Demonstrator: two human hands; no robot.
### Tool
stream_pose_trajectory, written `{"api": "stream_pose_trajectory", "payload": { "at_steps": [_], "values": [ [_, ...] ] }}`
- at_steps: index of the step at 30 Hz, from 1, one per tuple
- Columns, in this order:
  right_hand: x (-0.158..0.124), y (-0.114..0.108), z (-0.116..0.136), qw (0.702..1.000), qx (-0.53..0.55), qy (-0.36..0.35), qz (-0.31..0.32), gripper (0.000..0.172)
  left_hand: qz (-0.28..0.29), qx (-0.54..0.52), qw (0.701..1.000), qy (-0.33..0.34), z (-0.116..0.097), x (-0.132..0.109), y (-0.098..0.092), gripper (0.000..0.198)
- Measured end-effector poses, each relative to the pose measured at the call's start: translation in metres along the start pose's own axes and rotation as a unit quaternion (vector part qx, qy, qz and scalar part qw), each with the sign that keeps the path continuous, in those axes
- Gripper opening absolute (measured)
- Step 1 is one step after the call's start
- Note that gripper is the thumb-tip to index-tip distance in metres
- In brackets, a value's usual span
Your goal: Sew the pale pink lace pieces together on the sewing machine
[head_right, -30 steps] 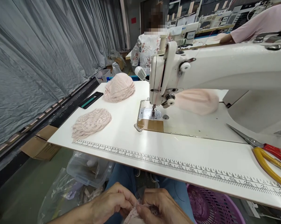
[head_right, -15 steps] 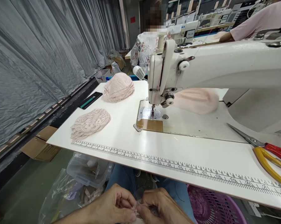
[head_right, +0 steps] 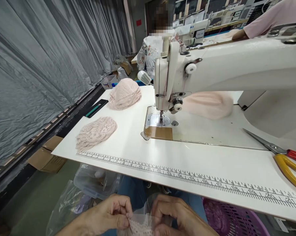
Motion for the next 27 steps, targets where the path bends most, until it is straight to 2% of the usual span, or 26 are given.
{"api": "stream_pose_trajectory", "payload": {
  "at_steps": [6, 10, 12, 14, 16, 18, 20, 23, 27],
  "values": [
    [0.006, -0.001, 0.007, 0.998, 0.025, -0.061, 0.01, 0.013, 0.014, 0.028, 0.999, -0.006, 0.001, -0.002, -0.004, 0.06],
    [0.018, 0.003, 0.001, 0.989, 0.093, -0.077, 0.082, 0.017, 0.025, 0.029, 0.999, -0.02, 0.0, -0.005, -0.004, 0.061],
    [0.027, 0.008, -0.005, 0.976, 0.157, -0.079, 0.129, 0.025, 0.029, 0.02, 0.999, -0.017, -0.001, -0.006, -0.004, 0.059],
    [0.033, 0.014, -0.012, 0.963, 0.214, -0.064, 0.152, 0.039, 0.013, 0.017, 1.0, -0.013, -0.001, -0.008, -0.005, 0.056],
    [0.035, 0.02, -0.019, 0.959, 0.238, -0.024, 0.149, 0.056, -0.021, 0.017, 1.0, -0.008, -0.001, -0.009, -0.008, 0.054],
    [0.032, 0.023, -0.024, 0.97, 0.212, 0.016, 0.119, 0.067, -0.055, 0.023, 0.998, 0.0, -0.001, -0.01, -0.01, 0.054],
    [0.026, 0.023, -0.024, 0.987, 0.138, 0.033, 0.076, 0.062, -0.078, 0.034, 0.996, 0.01, 0.0, -0.01, -0.011, 0.054],
    [0.015, 0.022, -0.021, 0.998, 0.015, 0.062, 0.015, 0.044, -0.108, 0.049, 0.993, 0.021, -0.001, -0.009, -0.011, 0.056],
    [0.011, 0.023, -0.016, 0.995, -0.027, 0.088, -0.025, 0.025, -0.118, 0.064, 0.99, 0.034, -0.005, -0.012, -0.012, 0.055]
  ]
}}
Point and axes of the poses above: each hand's wrist, its own x-axis towards the middle knuckle, its own y-axis out of the palm, z = x × y, the point moved 2 cm from there along x, towards the middle knuckle, and after that the axes turned 8 degrees about -z, right-handed, at the moved point
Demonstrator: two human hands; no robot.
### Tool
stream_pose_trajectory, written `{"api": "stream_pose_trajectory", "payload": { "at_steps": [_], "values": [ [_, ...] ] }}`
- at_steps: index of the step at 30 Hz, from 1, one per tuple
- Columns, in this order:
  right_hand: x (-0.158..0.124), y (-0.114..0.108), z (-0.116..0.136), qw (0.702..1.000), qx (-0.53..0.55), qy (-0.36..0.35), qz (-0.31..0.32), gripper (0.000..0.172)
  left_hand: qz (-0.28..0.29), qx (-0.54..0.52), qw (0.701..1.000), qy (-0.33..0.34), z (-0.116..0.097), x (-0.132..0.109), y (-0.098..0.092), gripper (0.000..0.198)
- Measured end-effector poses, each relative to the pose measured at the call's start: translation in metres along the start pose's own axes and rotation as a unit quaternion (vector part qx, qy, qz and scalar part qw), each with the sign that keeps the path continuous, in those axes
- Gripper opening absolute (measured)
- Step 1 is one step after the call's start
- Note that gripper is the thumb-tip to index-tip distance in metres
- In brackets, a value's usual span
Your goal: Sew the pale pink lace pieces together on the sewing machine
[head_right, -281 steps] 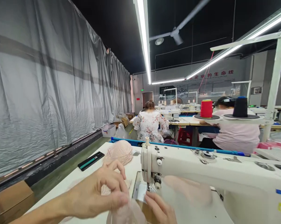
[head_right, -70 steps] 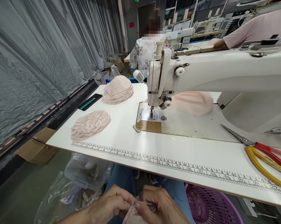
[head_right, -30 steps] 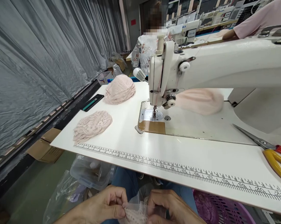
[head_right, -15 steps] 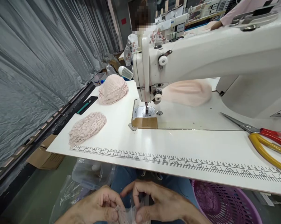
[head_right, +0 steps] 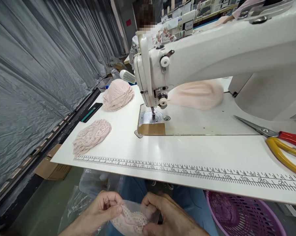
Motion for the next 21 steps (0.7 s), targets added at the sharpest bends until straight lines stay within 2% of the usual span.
{"api": "stream_pose_trajectory", "payload": {
  "at_steps": [2, 5, 8, 10, 14, 21],
  "values": [
    [0.002, 0.002, 0.001, 1.0, 0.026, -0.005, -0.001, 0.017, 0.02, 0.022, 1.0, 0.006, -0.002, -0.001, 0.0, 0.053],
    [0.007, 0.003, 0.002, 0.996, 0.077, -0.017, 0.039, 0.01, 0.05, 0.064, 0.997, -0.006, -0.004, -0.001, 0.005, 0.048],
    [0.011, 0.002, 0.0, 0.989, 0.109, -0.034, 0.089, 0.005, 0.038, 0.109, 0.993, -0.023, -0.006, 0.002, 0.01, 0.043],
    [0.01, 0.0, -0.003, 0.986, 0.121, -0.043, 0.105, 0.007, 0.038, 0.111, 0.993, -0.028, -0.008, 0.004, 0.013, 0.043],
    [0.008, 0.001, -0.008, 0.985, 0.128, -0.058, 0.096, 0.021, 0.041, 0.099, 0.994, -0.032, -0.007, 0.006, 0.016, 0.042],
    [0.006, 0.008, 0.0, 0.989, 0.11, -0.068, 0.068, 0.012, -0.011, 0.108, 0.994, -0.014, 0.0, 0.004, 0.015, 0.04]
  ]
}}
Point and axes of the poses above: each hand's wrist, its own x-axis towards the middle knuckle, its own y-axis out of the palm, z = x × y, the point moved 2 cm from there along x, towards the middle knuckle, and after that the axes turned 8 degrees about -z, right-handed, at the moved point
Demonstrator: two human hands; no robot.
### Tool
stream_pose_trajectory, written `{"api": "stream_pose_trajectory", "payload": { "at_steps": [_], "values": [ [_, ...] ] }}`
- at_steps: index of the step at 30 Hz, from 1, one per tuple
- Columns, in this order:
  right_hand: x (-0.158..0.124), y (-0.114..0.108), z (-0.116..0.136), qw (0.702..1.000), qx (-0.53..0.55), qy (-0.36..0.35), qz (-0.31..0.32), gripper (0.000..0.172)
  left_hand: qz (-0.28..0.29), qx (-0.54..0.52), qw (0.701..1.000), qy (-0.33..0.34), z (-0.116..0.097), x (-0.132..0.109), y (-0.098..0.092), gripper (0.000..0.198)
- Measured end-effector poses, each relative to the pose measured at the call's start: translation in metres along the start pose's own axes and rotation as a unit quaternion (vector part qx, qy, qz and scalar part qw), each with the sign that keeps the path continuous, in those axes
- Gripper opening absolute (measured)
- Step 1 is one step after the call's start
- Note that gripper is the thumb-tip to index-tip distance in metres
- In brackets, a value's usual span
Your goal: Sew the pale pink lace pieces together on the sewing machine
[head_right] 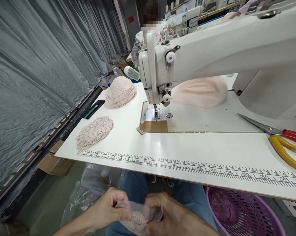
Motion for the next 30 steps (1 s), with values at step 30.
{"api": "stream_pose_trajectory", "payload": {
  "at_steps": [30],
  "values": [
    [-0.014, -0.017, -0.009, 0.991, -0.116, 0.063, -0.033, 0.01, 0.077, -0.083, 0.989, -0.097, -0.004, 0.003, -0.005, 0.047]
  ]
}}
Point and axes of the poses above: each hand's wrist, its own x-axis towards the middle knuckle, its own y-axis out of the palm, z = x × y, the point moved 2 cm from there along x, towards the middle knuckle, and after that the axes turned 8 degrees about -z, right-handed, at the moved point
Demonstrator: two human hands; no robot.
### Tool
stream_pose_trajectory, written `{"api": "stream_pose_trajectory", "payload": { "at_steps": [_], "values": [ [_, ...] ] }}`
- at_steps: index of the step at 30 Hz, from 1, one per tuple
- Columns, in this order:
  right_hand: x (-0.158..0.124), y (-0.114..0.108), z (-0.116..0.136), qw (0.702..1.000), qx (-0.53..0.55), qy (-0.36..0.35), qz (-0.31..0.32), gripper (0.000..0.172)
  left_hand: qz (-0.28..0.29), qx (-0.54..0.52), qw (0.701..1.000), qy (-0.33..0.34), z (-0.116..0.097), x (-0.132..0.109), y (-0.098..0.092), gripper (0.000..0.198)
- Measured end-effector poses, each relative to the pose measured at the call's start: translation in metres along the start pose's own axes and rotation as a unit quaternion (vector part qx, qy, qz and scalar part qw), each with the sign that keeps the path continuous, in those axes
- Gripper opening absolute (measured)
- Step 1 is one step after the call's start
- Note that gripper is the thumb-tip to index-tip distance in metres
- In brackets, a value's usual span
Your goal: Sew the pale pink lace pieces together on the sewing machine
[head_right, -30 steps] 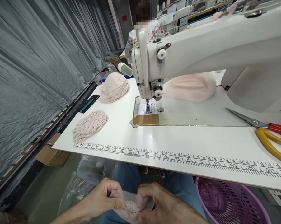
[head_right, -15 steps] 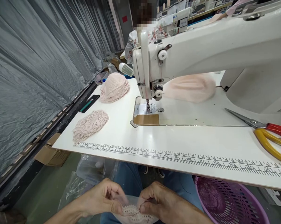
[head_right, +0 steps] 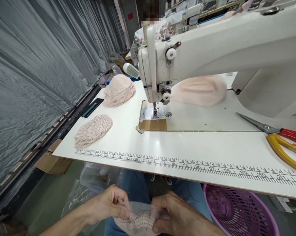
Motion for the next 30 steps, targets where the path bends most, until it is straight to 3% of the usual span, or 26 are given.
{"api": "stream_pose_trajectory", "payload": {
  "at_steps": [6, 12, 14, 17, 23, 30],
  "values": [
    [0.008, 0.006, 0.002, 0.994, 0.074, -0.056, 0.063, 0.008, 0.045, -0.025, 0.998, -0.034, 0.005, 0.0, 0.001, 0.053],
    [0.004, -0.003, -0.006, 0.981, 0.125, -0.092, 0.12, 0.044, 0.07, 0.016, 0.997, -0.008, 0.005, 0.002, 0.004, 0.046],
    [0.003, -0.002, -0.008, 0.977, 0.138, -0.091, 0.136, 0.048, 0.077, 0.023, 0.997, -0.001, 0.005, 0.003, 0.003, 0.046],
    [0.006, 0.005, -0.008, 0.976, 0.15, -0.079, 0.137, 0.044, 0.083, 0.022, 0.996, -0.008, 0.004, 0.003, 0.002, 0.05],
    [0.015, 0.012, -0.008, 0.987, 0.126, -0.064, 0.075, 0.024, 0.04, 0.021, 0.999, -0.029, 0.005, 0.004, -0.001, 0.054],
    [0.008, 0.005, 0.0, 0.983, 0.137, -0.055, 0.106, 0.021, 0.055, 0.023, 0.998, -0.01, 0.005, 0.004, 0.003, 0.061]
  ]
}}
Point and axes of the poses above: each hand's wrist, its own x-axis towards the middle knuckle, its own y-axis out of the palm, z = x × y, the point moved 2 cm from there along x, towards the middle knuckle, and after that the axes turned 8 degrees about -z, right-handed, at the moved point
